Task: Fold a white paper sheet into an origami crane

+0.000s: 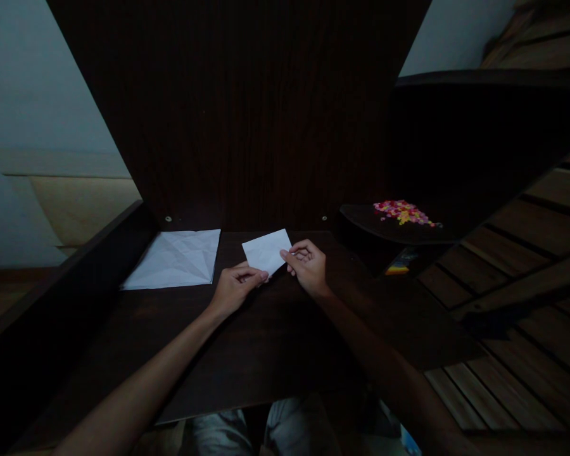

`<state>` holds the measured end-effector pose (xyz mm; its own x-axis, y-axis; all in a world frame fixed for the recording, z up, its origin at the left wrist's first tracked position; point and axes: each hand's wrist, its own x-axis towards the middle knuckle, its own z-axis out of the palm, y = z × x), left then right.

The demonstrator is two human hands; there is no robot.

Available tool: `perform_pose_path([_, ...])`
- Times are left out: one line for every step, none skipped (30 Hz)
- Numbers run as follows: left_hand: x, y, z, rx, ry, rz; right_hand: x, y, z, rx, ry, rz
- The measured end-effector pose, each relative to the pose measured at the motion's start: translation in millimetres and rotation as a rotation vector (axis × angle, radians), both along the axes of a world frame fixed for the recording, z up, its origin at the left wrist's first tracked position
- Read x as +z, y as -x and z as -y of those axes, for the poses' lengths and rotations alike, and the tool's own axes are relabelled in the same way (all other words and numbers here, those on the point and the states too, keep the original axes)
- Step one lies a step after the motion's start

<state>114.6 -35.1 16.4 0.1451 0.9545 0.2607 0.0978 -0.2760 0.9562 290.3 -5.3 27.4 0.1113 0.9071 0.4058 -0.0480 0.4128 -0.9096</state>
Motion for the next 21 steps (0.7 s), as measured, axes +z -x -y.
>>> perform_pose_path([-0.7, 0, 0, -0.012, 0.026, 0.028, -1, -1, -1, -0.002, 0.006, -0.007])
perform_pose_path([-1.8, 1, -1, -0.026, 0.062, 0.063, -2, -1, -2, -0.002, 0.015, -0.015])
perform_pose_path([-3.0, 1, -2, -0.039, 0.103, 0.102, -4, -2, -4, 0.000, 0.025, -0.022])
perform_pose_path([-4.4, 2, -3, -0.050, 0.141, 0.138, -5, -2, -5, 0.004, 0.035, -0.027])
perform_pose_path([-5.8, 2, -4, -0.059, 0.169, 0.164, -7, -2, -6, 0.010, 0.047, -0.031])
perform_pose_path([-7.2, 3, -5, -0.067, 0.187, 0.173, -9, -2, -7, 0.016, 0.058, -0.033])
perform_pose_path([-8.3, 4, -6, -0.072, 0.199, 0.169, -11, -1, -8, 0.023, 0.068, -0.035])
perform_pose_path([-9.2, 5, -7, -0.077, 0.211, 0.157, -12, -1, -8, 0.030, 0.076, -0.037])
perform_pose_path([-9.9, 6, -8, -0.085, 0.227, 0.144, -14, 0, -8, 0.035, 0.082, -0.039])
perform_pose_path([-10.3, 6, -8, -0.095, 0.252, 0.135, -15, 1, -9, 0.039, 0.085, -0.041])
perform_pose_path([-10.5, 7, -8, -0.112, 0.284, 0.137, -16, 2, -9, 0.042, 0.084, -0.042])
perform_pose_path([-10.5, 8, -8, -0.135, 0.321, 0.152, -17, 3, -9, 0.043, 0.082, -0.042])
perform_pose_path([-10.3, 8, -8, -0.164, 0.357, 0.177, -18, 3, -10, 0.040, 0.078, -0.042])
perform_pose_path([-10.0, 8, -8, -0.195, 0.389, 0.205, -19, 3, -10, 0.033, 0.072, -0.041])
perform_pose_path([-9.6, 8, -7, -0.220, 0.410, 0.229, -19, 3, -11, 0.023, 0.067, -0.042])
perform_pose_path([-9.1, 7, -7, -0.236, 0.419, 0.238, -20, 3, -12, 0.010, 0.063, -0.044])
perform_pose_path([-8.6, 6, -6, -0.238, 0.408, 0.226, -20, 3, -12, -0.005, 0.060, -0.049])
perform_pose_path([-8.1, 5, -5, -0.228, 0.379, 0.199, -20, 3, -13, -0.020, 0.057, -0.057])
perform_pose_path([-7.7, 4, -5, -0.205, 0.334, 0.171, -20, 2, -13, -0.033, 0.054, -0.069])
perform_pose_path([-7.6, 2, -4, -0.177, 0.280, 0.153, -20, 2, -14, -0.043, 0.050, -0.084])
perform_pose_path([-7.8, 1, -4, -0.148, 0.224, 0.148, -20, 2, -14, -0.051, 0.045, -0.103])
